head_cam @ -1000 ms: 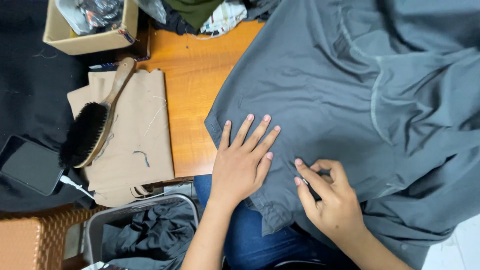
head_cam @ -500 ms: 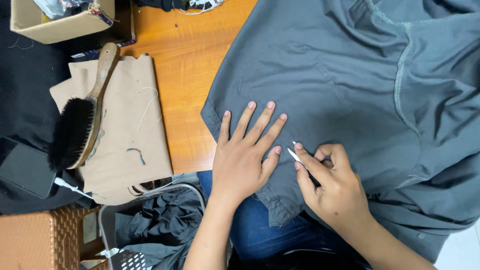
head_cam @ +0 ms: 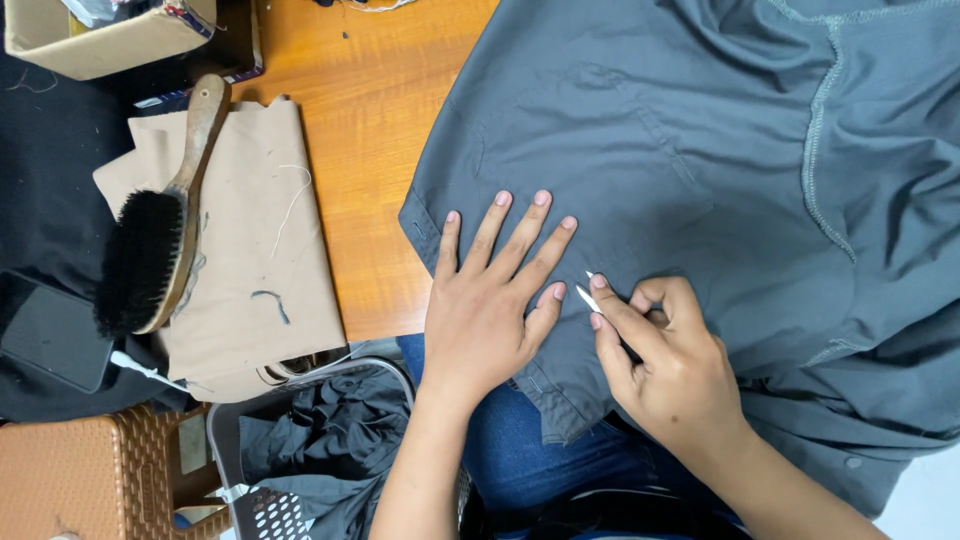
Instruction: The person trims loose threads from a grey garment using a small clipper, turning the fabric over to reach different sections and inspecting the seams.
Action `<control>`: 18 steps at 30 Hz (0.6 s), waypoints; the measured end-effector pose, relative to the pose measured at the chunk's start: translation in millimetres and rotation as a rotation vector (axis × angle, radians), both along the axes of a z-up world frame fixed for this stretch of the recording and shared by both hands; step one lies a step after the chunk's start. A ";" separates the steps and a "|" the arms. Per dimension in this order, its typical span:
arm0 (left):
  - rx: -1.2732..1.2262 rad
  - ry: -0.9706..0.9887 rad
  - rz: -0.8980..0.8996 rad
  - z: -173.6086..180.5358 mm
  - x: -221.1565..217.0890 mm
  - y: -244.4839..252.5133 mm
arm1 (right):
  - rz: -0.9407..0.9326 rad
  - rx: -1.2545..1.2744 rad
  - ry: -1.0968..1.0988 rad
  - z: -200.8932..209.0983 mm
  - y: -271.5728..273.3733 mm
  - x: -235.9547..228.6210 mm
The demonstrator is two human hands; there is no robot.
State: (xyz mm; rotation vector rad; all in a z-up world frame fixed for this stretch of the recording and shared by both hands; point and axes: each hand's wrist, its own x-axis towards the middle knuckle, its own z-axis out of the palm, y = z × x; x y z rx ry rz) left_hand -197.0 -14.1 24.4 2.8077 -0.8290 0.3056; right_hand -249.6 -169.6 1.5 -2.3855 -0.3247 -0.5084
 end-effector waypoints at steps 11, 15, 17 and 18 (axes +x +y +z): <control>-0.003 -0.012 -0.003 0.1 -0.3 0.5 | -0.001 -0.002 -0.025 -3.7 1.8 0.7; -0.007 -0.006 -0.007 -0.3 -0.2 0.7 | -0.036 -0.031 -0.035 -4.4 4.0 0.5; 0.002 -0.011 -0.006 -0.7 -0.3 0.6 | -0.034 -0.072 -0.017 -2.5 4.6 1.9; 0.003 -0.012 -0.009 -0.9 -0.5 0.2 | -0.037 -0.071 -0.018 -1.7 3.6 2.6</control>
